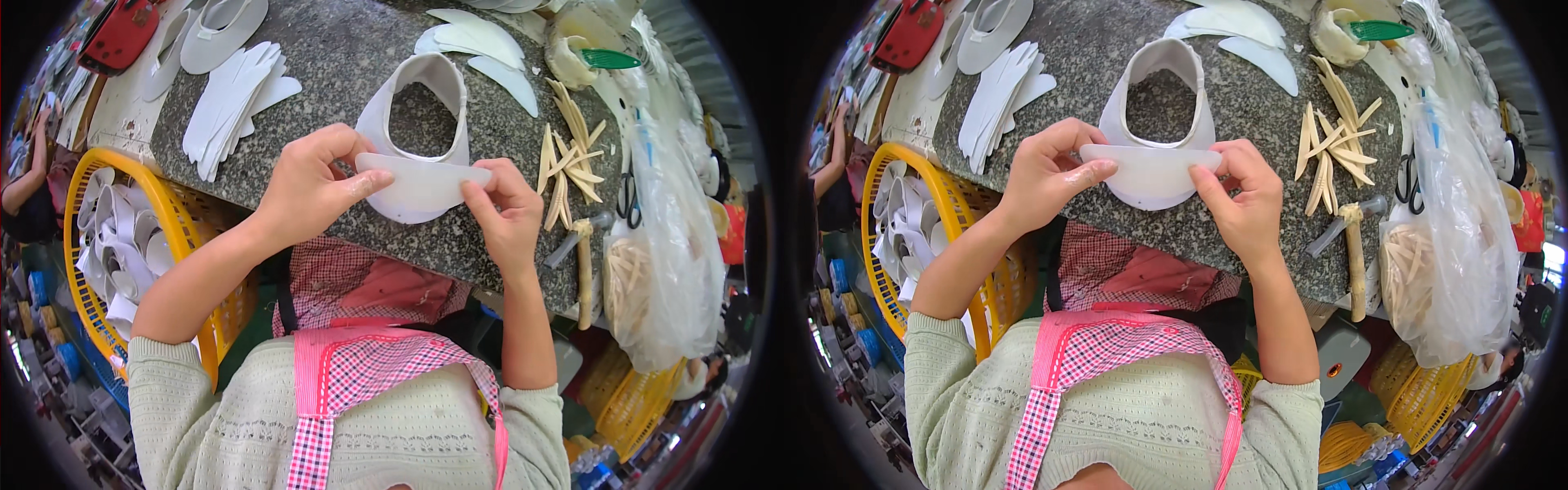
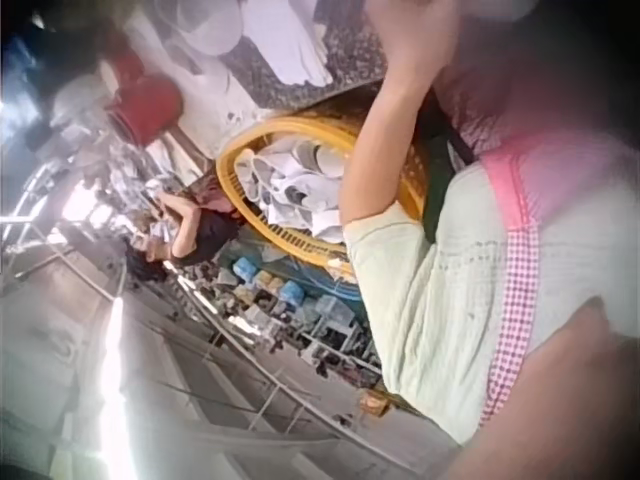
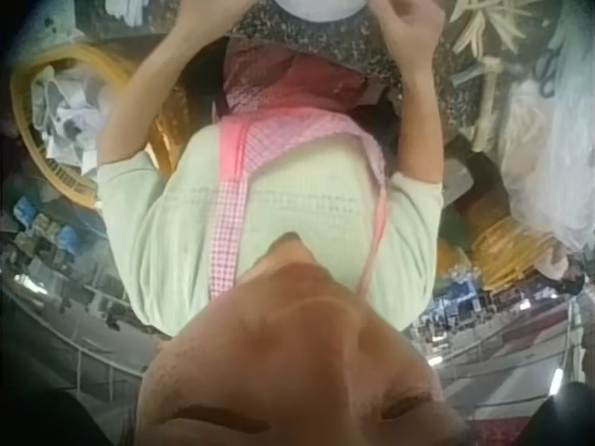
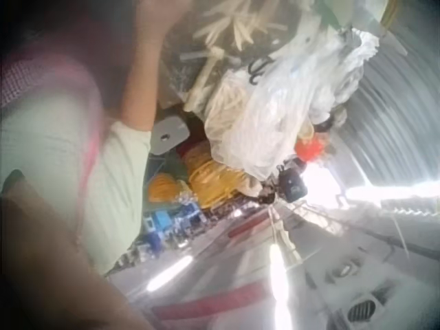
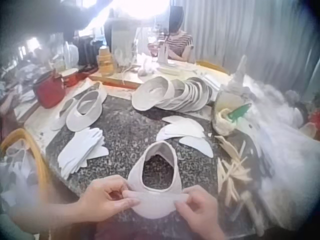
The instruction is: The person assembles shoe components by fitting inner lining inserts into shoe uppers by hand, pressing and shaping the edges with their fingers and a small hammer, and placing assembled shoe parts into a basket.
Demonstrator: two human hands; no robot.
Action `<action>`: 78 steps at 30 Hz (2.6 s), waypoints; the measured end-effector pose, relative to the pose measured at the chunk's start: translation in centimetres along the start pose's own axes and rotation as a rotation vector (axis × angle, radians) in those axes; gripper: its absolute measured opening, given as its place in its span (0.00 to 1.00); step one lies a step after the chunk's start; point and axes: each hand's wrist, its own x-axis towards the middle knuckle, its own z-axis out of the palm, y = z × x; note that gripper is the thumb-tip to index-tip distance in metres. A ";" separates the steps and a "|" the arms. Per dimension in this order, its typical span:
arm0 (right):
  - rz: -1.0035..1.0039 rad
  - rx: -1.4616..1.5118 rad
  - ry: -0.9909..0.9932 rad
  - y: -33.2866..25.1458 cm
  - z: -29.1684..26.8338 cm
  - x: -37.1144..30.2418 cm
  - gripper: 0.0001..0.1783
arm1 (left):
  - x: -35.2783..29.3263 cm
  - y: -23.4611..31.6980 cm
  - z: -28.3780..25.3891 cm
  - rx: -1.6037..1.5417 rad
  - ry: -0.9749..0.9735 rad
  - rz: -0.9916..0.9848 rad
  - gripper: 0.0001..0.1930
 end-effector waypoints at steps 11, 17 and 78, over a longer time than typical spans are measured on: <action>0.116 -0.123 -0.132 1.1 0.3 -0.4 0.11 | 0.5 -2.8 0.3 0.058 -0.087 -0.060 0.10; 0.083 -0.174 -0.137 1.2 0.4 -0.3 0.09 | 0.7 -3.4 0.7 0.027 -0.034 -0.042 0.11; -0.074 0.282 0.134 -4.8 2.8 -1.9 0.27 | 5.9 5.5 2.6 0.657 0.443 0.864 0.25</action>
